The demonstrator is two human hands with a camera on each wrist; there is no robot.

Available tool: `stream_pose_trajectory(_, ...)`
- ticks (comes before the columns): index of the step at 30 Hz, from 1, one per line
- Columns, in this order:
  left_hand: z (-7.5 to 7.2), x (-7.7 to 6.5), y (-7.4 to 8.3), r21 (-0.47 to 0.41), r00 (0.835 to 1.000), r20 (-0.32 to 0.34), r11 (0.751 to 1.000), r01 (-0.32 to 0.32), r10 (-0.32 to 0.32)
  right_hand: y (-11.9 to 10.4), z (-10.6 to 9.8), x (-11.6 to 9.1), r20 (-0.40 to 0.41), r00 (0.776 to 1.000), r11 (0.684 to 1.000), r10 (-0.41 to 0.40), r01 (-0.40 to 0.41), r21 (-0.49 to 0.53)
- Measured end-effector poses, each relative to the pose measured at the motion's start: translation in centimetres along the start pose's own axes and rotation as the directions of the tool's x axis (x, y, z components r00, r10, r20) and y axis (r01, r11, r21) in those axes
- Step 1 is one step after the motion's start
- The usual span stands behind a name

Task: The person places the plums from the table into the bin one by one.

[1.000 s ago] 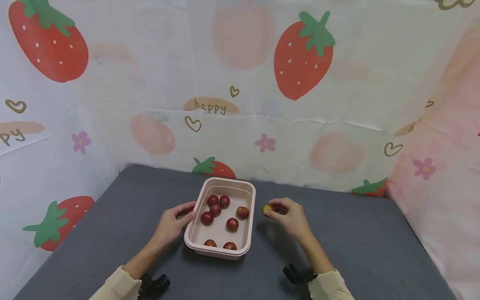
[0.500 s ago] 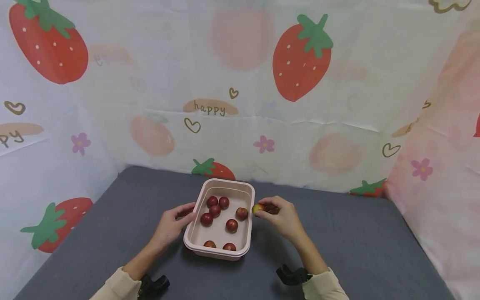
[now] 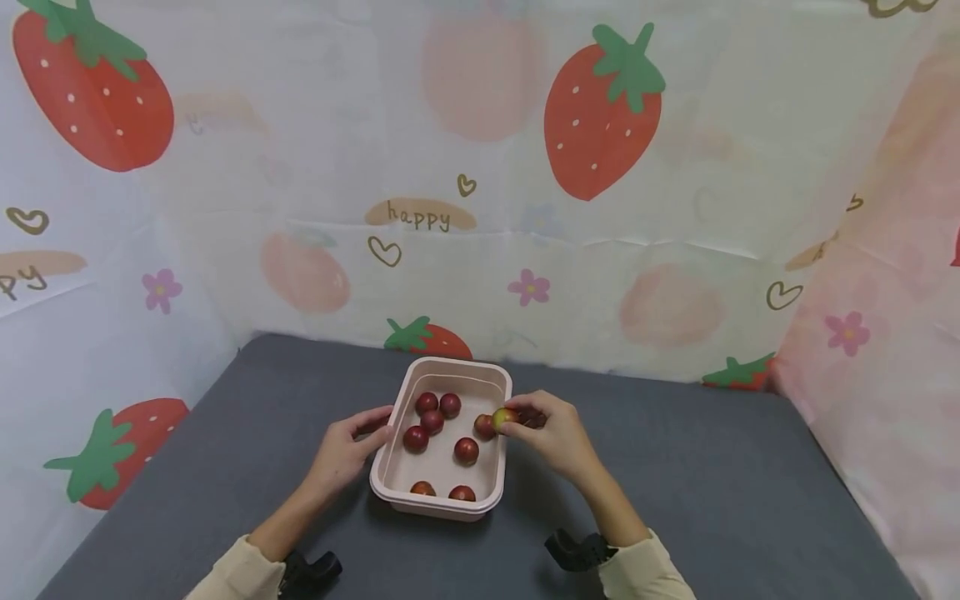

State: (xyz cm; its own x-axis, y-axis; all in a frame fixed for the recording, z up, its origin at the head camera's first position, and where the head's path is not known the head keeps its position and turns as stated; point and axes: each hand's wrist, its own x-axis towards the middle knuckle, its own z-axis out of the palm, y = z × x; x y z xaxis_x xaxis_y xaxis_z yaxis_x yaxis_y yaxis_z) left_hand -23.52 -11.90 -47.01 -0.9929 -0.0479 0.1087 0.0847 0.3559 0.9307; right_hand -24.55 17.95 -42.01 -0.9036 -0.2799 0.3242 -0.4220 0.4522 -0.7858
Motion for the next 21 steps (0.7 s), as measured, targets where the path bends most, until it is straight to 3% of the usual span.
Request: stream_pose_trajectory(21, 0.1, -0.2, 0.1, -0.026, 1.000, -0.005, 1.000, 0.003, -0.004, -1.2, 2.1, 0.5, 0.075, 0.997, 1.000, -0.009, 0.007, 0.028)
